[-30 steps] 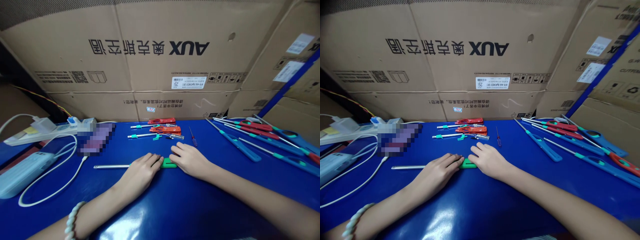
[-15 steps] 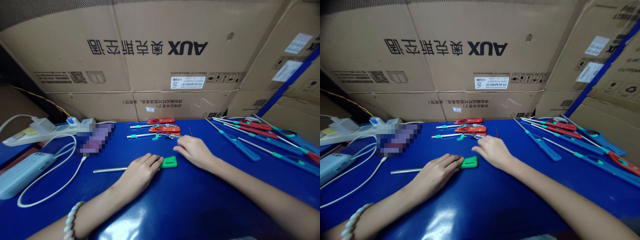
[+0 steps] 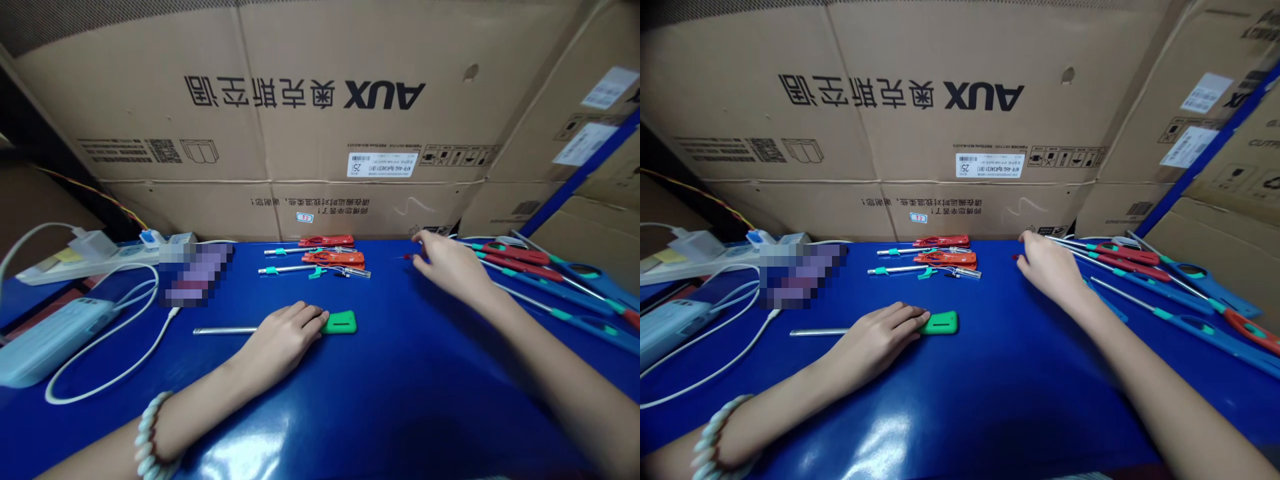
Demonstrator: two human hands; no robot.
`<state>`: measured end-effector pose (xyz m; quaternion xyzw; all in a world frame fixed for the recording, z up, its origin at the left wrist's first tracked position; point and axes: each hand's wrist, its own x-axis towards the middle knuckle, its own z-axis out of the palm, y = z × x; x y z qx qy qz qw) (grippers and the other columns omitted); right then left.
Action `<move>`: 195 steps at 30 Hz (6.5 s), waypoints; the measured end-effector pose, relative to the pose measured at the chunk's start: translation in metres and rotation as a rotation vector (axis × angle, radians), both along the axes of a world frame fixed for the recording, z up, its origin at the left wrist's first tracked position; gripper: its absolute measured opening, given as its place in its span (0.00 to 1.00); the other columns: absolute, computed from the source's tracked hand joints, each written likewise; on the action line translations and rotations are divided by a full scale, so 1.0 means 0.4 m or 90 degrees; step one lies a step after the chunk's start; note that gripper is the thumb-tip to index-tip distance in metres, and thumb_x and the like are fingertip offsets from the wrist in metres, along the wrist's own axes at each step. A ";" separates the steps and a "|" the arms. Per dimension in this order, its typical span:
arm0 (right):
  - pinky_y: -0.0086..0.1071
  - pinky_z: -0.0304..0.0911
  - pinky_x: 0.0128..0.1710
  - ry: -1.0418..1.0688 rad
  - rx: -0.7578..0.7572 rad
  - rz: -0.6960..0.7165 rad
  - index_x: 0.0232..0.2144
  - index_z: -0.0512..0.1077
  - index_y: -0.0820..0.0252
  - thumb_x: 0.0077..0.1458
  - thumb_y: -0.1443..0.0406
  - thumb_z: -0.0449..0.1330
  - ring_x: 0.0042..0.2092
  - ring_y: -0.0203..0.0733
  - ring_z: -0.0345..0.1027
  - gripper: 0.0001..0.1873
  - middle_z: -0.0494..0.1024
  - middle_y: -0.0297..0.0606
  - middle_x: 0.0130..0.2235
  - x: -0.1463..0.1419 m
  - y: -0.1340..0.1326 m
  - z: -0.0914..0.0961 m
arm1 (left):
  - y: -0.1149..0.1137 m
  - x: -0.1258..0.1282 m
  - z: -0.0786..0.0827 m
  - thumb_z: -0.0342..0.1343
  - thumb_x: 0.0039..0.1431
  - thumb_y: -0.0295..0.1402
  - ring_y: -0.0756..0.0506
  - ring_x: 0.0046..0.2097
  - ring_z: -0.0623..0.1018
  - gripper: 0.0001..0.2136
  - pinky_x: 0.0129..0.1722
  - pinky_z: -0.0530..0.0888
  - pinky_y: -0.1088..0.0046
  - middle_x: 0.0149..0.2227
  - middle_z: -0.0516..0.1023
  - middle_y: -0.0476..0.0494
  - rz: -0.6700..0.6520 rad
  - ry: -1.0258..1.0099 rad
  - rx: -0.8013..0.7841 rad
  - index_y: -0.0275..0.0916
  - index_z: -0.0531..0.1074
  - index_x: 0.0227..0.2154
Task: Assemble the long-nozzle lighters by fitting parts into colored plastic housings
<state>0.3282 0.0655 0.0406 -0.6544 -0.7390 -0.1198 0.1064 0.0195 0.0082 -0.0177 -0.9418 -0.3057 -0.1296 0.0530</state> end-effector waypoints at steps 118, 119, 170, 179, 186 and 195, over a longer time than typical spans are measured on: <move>0.32 0.67 0.45 0.290 -0.016 0.555 0.52 0.63 0.63 0.63 0.72 0.47 0.45 0.39 0.70 0.16 0.74 0.44 0.44 -0.169 -0.174 0.011 | -0.028 0.024 -0.013 0.43 0.68 0.30 0.43 0.41 0.74 0.13 0.38 0.75 0.64 0.42 0.75 0.40 -0.055 -0.001 0.053 0.33 0.67 0.49; 0.32 0.67 0.44 0.292 -0.008 0.549 0.52 0.63 0.62 0.63 0.72 0.48 0.44 0.39 0.70 0.16 0.74 0.43 0.43 -0.169 -0.173 0.008 | -0.029 0.024 -0.013 0.44 0.68 0.30 0.42 0.41 0.74 0.13 0.38 0.75 0.63 0.42 0.75 0.40 -0.056 -0.003 0.052 0.33 0.67 0.49; 0.34 0.68 0.36 0.220 0.109 0.537 0.37 0.73 0.64 0.63 0.65 0.52 0.35 0.42 0.71 0.11 0.75 0.43 0.33 -0.169 -0.165 0.008 | -0.025 0.026 0.003 0.46 0.67 0.30 0.43 0.39 0.74 0.11 0.37 0.75 0.66 0.40 0.75 0.41 -0.057 -0.010 0.047 0.34 0.69 0.46; 0.33 0.65 0.49 0.341 -0.135 0.600 0.59 0.59 0.57 0.64 0.71 0.47 0.46 0.35 0.70 0.22 0.76 0.39 0.46 -0.145 -0.162 0.060 | -0.020 0.023 0.006 0.50 0.64 0.29 0.43 0.38 0.75 0.10 0.36 0.76 0.65 0.39 0.75 0.41 -0.069 -0.009 0.043 0.34 0.68 0.47; 0.34 0.67 0.34 0.194 0.077 0.522 0.34 0.70 0.64 0.63 0.62 0.51 0.33 0.42 0.70 0.12 0.75 0.42 0.32 -0.159 -0.149 0.024 | -0.018 0.022 0.014 0.47 0.66 0.30 0.43 0.39 0.75 0.10 0.37 0.75 0.66 0.39 0.75 0.41 -0.081 0.005 0.055 0.34 0.68 0.47; 0.34 0.66 0.46 0.337 -0.125 0.589 0.53 0.64 0.59 0.63 0.71 0.49 0.44 0.38 0.70 0.16 0.76 0.40 0.43 -0.131 -0.161 0.056 | -0.015 0.025 0.015 0.46 0.67 0.31 0.45 0.39 0.75 0.10 0.37 0.74 0.68 0.39 0.75 0.41 -0.082 0.009 0.061 0.35 0.69 0.46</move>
